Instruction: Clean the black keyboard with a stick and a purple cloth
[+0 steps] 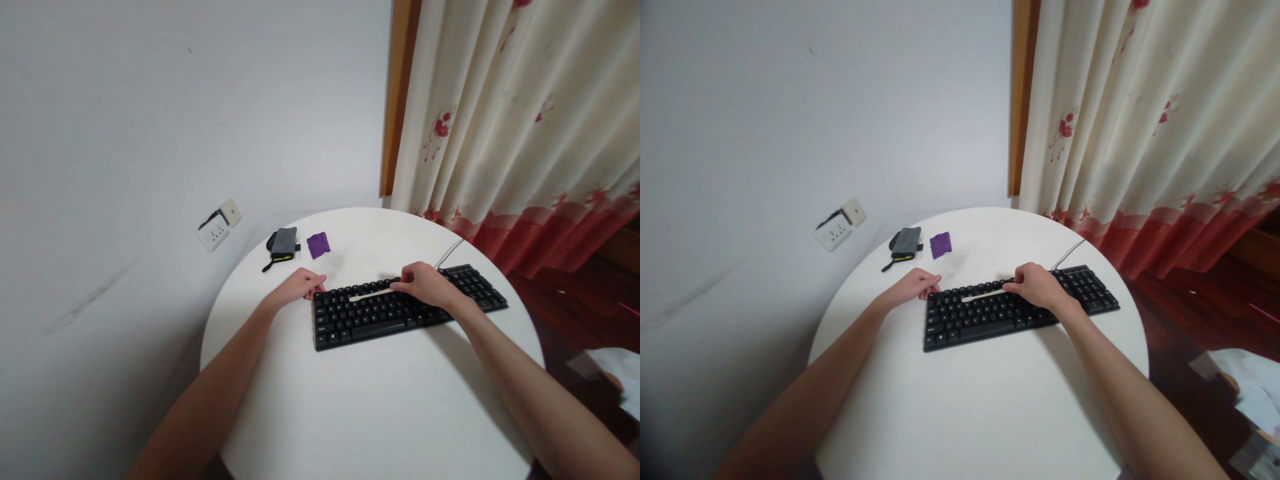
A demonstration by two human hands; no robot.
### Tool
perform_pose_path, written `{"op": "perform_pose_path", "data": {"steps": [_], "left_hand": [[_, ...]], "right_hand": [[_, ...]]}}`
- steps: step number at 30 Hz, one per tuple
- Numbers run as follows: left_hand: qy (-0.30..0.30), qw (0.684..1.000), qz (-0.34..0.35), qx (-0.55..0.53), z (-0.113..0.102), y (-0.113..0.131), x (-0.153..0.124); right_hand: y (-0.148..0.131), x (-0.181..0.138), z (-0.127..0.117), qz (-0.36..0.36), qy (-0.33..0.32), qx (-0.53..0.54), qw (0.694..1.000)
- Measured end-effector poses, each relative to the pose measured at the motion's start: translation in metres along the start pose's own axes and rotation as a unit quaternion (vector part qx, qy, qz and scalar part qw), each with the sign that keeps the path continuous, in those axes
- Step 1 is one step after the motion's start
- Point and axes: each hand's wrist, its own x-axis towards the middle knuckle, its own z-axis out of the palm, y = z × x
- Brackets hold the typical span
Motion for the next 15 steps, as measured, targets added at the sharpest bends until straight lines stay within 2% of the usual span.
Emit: {"op": "perform_pose_path", "data": {"steps": [10, 15], "left_hand": [[-0.003, 1.0, 0.006, -0.003, 0.0, 0.0, 0.0], [-0.004, 1.0, 0.009, 0.0, 0.0, 0.0, 0.001]], "right_hand": [[-0.03, -0.007, 0.018, -0.005, 0.018, -0.005, 1.0], [-0.033, -0.007, 0.02, -0.014, 0.024, 0.0, 1.0]]}}
